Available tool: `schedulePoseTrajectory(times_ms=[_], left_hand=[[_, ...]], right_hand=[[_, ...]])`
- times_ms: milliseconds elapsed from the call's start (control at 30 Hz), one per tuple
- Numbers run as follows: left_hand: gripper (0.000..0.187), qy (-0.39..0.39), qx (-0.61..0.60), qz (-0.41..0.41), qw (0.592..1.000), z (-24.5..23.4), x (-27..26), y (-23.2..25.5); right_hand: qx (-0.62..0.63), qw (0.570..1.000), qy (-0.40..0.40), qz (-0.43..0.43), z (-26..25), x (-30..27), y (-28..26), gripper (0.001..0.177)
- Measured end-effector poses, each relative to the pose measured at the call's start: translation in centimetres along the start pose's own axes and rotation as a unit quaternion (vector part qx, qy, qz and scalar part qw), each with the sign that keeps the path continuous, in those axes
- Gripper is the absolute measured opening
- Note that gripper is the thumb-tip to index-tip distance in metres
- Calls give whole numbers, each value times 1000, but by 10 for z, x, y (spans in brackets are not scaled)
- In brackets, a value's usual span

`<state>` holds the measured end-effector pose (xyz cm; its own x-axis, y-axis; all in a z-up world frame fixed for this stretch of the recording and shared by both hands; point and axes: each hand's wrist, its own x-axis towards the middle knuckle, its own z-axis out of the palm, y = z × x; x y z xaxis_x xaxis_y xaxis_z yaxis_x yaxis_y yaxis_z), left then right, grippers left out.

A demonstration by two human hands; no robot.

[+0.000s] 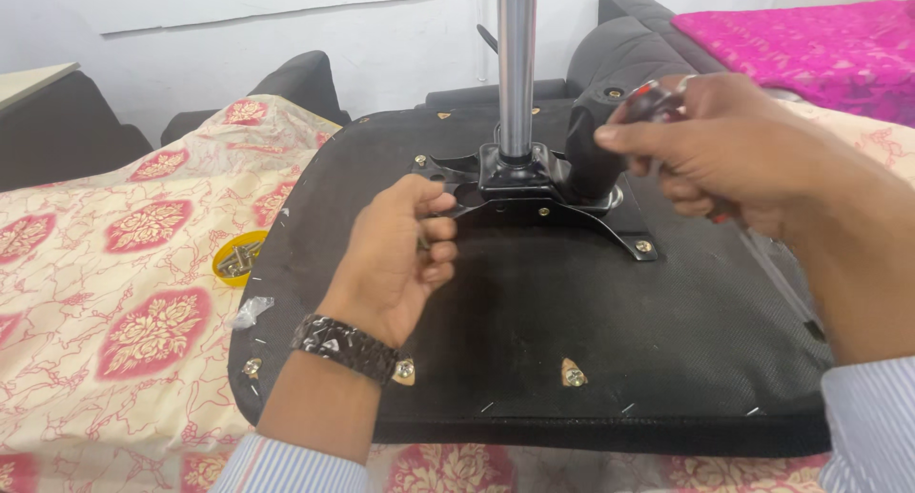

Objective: The person uses a screwdriver to tighten screws on the underside of an office chair seat, securing the seat to the gas-lift mechanism. They rotate the chair to access different screw locations and continue fastening the components together.

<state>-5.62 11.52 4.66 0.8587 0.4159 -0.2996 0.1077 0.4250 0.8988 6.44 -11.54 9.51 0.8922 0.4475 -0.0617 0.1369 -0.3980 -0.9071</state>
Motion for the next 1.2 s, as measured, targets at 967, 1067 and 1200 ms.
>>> schedulePoseTrajectory(times_ms=[967,1067,1200], left_hand=[[33,268,72,178,944,-45,-85,-8],[31,422,41,295,856,-56,-112,-28],[44,502,-31,111,857,-50,-128,-49]], right_hand=[[62,986,49,-146,26,39,-29,35],[140,979,25,-147,40,59,-35,33],[197,972,-29,-124,49,79,-40,28]])
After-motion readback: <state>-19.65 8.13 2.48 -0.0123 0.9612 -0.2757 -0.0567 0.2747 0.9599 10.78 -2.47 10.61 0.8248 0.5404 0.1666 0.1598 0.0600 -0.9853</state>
